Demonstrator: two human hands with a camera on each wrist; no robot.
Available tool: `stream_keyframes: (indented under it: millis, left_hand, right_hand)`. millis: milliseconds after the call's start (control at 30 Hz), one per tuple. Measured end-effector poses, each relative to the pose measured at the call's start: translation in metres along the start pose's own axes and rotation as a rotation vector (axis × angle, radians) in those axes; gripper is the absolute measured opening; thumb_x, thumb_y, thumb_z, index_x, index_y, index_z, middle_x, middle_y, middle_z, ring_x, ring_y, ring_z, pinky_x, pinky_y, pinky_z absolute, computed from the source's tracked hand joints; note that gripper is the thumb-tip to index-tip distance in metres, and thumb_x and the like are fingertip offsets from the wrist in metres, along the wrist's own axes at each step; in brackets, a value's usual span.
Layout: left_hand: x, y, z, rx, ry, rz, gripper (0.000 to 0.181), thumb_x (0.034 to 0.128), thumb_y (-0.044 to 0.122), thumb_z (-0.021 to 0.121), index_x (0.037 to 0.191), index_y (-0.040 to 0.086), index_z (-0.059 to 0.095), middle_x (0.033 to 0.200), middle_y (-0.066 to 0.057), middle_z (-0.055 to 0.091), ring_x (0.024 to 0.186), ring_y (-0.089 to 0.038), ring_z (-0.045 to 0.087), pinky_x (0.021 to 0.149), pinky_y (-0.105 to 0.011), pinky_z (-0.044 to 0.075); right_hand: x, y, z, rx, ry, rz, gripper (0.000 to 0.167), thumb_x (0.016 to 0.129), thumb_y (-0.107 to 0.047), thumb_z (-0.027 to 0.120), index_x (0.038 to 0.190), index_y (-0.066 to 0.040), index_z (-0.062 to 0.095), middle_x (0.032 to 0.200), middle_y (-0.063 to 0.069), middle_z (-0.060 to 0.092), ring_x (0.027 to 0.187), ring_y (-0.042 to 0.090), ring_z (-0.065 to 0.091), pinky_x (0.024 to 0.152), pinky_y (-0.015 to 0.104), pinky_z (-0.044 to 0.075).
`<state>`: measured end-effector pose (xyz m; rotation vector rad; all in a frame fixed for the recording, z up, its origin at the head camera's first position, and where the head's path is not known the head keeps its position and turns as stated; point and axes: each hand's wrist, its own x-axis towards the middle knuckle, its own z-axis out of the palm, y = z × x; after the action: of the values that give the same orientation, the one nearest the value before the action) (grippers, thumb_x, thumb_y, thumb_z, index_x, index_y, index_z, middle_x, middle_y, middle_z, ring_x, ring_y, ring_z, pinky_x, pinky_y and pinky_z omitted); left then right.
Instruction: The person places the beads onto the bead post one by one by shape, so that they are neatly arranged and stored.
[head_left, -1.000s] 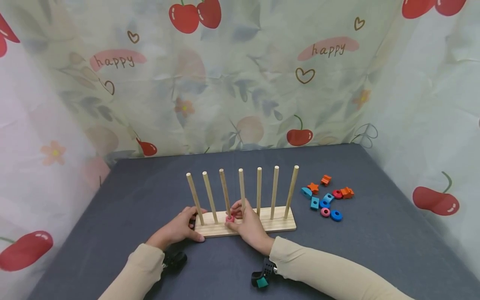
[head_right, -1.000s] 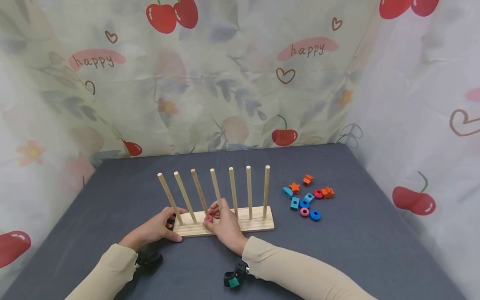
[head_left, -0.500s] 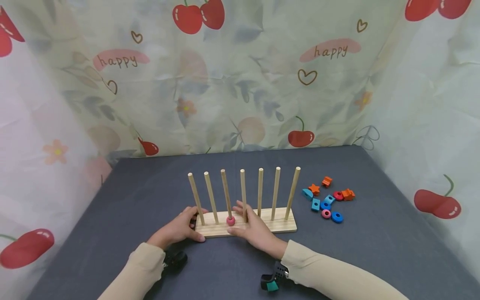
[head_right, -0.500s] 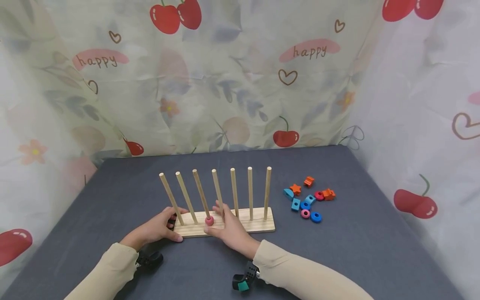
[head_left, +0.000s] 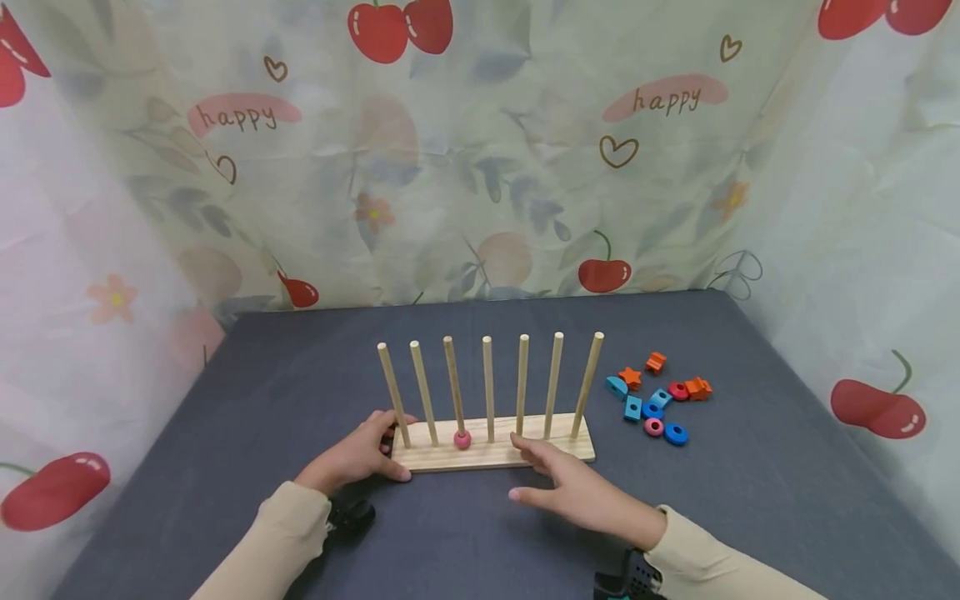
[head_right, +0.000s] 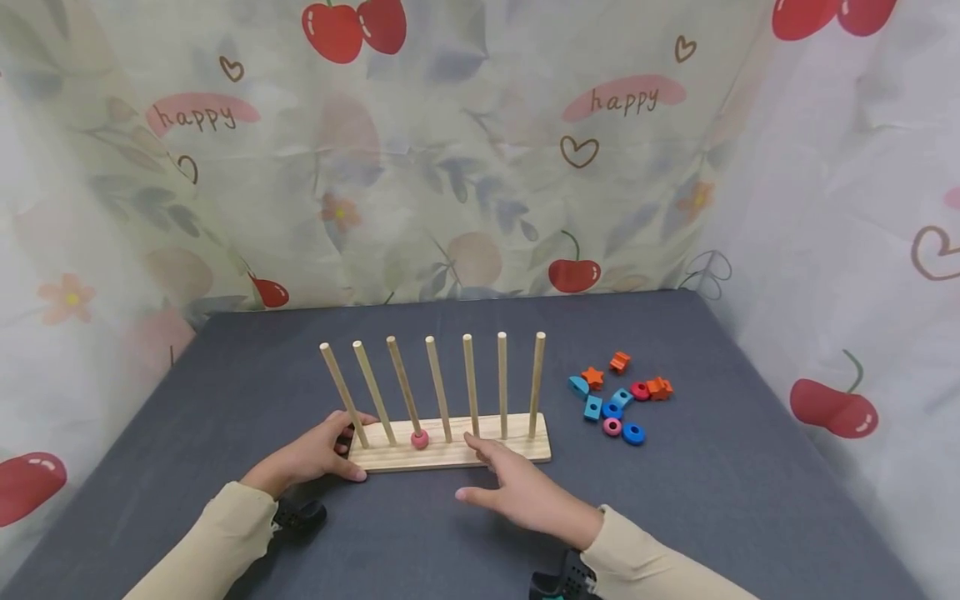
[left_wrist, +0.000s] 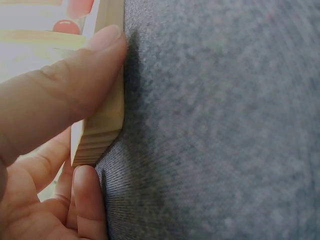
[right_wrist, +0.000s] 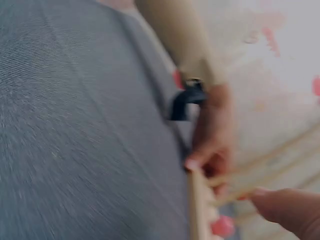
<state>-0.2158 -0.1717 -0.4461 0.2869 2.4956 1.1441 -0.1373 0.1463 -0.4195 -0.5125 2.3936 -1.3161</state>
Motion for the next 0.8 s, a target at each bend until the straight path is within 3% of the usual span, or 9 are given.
stream_keyframes:
  millis: [100, 267, 500, 733, 800]
  left_hand:
    - [0.000, 0.000, 0.000, -0.004, 0.002, -0.002, 0.074, 0.0650, 0.011, 0.089, 0.130, 0.011, 0.054, 0.118, -0.011, 0.045, 0.106, -0.025, 0.045, 0.090, -0.042, 0.040]
    - [0.000, 0.001, 0.001, -0.010, 0.005, -0.013, 0.073, 0.0649, 0.011, 0.089, 0.130, 0.011, 0.055, 0.119, -0.011, 0.045, 0.107, -0.025, 0.045, 0.091, -0.044, 0.039]
    - [-0.002, 0.002, -0.001, -0.004, 0.005, -0.011, 0.074, 0.0652, 0.011, 0.089, 0.130, 0.010, 0.054, 0.120, -0.012, 0.046, 0.108, -0.026, 0.045, 0.092, -0.044, 0.040]
    - [-0.002, 0.001, -0.001, 0.001, 0.010, 0.009, 0.072, 0.0663, 0.012, 0.089, 0.130, 0.010, 0.054, 0.119, -0.012, 0.046, 0.105, -0.025, 0.045, 0.089, -0.042, 0.040]
    - [-0.001, 0.001, 0.000, 0.000, 0.008, 0.014, 0.072, 0.0667, 0.012, 0.089, 0.130, 0.010, 0.054, 0.119, -0.012, 0.046, 0.105, -0.025, 0.045, 0.089, -0.041, 0.040]
  right_hand:
    - [-0.015, 0.002, -0.018, 0.004, -0.009, 0.009, 0.069, 0.091, -0.034, 0.067, 0.147, -0.004, 0.038, 0.150, 0.016, 0.040, 0.135, 0.037, 0.042, 0.105, 0.054, 0.036]
    - [-0.041, 0.006, -0.054, -0.009, 0.050, 0.015, 0.063, 0.090, -0.037, 0.067, 0.141, -0.007, 0.047, 0.144, 0.016, 0.047, 0.130, 0.037, 0.048, 0.100, 0.053, 0.041]
    - [-0.069, 0.016, -0.100, -0.078, 0.281, 0.035, 0.055, 0.092, -0.035, 0.065, 0.138, -0.008, 0.051, 0.139, 0.015, 0.053, 0.122, 0.037, 0.054, 0.088, 0.038, 0.052]
    - [-0.070, 0.046, -0.127, -0.154, 0.460, 0.074, 0.053, 0.097, -0.039, 0.057, 0.141, -0.011, 0.047, 0.139, 0.015, 0.053, 0.122, 0.033, 0.054, 0.085, 0.019, 0.048]
    - [-0.069, 0.057, -0.132, -0.162, 0.484, 0.090, 0.052, 0.098, -0.039, 0.055, 0.141, -0.011, 0.046, 0.138, 0.016, 0.052, 0.122, 0.034, 0.053, 0.088, 0.024, 0.048]
